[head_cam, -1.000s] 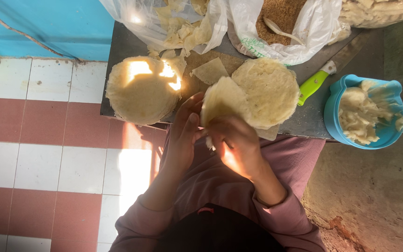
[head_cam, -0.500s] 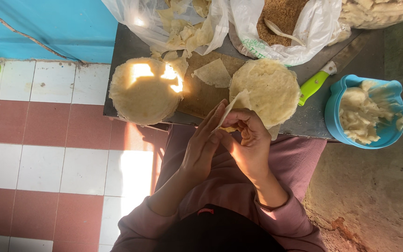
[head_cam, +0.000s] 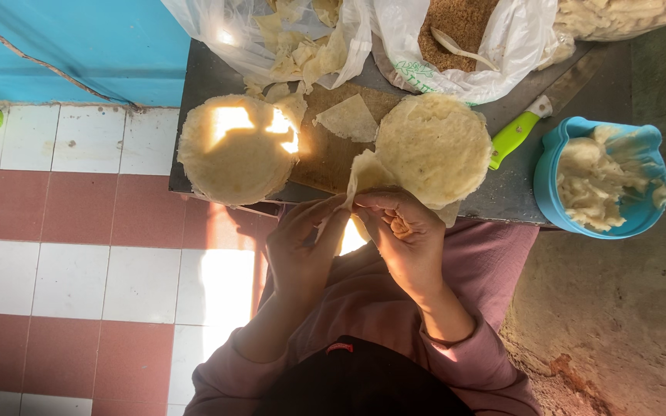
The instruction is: The person sits at a low outdoor table and peels thin translucent sheets off round pressed cakes of dried food by hand. They separate each sheet, place the peeled sheets into a plastic bag on the table, and drop torn scraps into a blue bowl.
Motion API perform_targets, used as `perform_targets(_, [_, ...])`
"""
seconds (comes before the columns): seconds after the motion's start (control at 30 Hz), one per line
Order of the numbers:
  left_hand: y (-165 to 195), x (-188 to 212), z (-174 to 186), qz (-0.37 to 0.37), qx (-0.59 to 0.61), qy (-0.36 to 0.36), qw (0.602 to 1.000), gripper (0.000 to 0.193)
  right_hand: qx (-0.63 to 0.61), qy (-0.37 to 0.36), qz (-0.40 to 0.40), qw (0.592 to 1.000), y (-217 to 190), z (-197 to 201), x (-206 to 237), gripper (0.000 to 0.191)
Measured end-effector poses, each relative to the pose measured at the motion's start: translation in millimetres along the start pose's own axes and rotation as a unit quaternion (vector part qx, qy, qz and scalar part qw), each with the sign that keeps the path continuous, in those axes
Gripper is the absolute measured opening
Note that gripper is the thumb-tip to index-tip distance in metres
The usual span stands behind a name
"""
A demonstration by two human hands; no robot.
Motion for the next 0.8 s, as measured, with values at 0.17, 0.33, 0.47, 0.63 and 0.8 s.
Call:
perform_targets(0.17, [-21,-4,2,0.035,0.198,-0.047,0.978,0.023,0.002,-0.011,0.002,1.000,-2,-8,-1,0.019])
perform_targets(0.33, [-47,-4,2,0.127,0.322,-0.019,0.938,0.024,0.216,-0.083,0.070,0.970,-39,-27,-4,0.036])
perform_targets(0.47, [-45,-6,17,0.113,0.408,0.029,0.905,0.024,0.292,-0.157,0.096,0.939,-57,-47,-1,0.060])
perform_targets(0.63, [-34,0,38,0.025,0.306,0.061,0.950,0.032,0.117,0.003,0.009,0.993,-38,-35,-9,0.039])
perform_targets(0.8, [-50,7,-13,0.214,0.608,-0.128,0.754,0.033,-0.143,0.106,-0.031,0.983,-22,3,-21,0.046])
Point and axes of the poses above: each hand's wrist, its own x-axis away from the middle knuckle, its own z-axis out of the back of the hand, y = z × x, the point moved 5 cm from there along -x, towards the middle knuckle, and after that the axes turned 2 degrees about x, right-handed, at the moved point
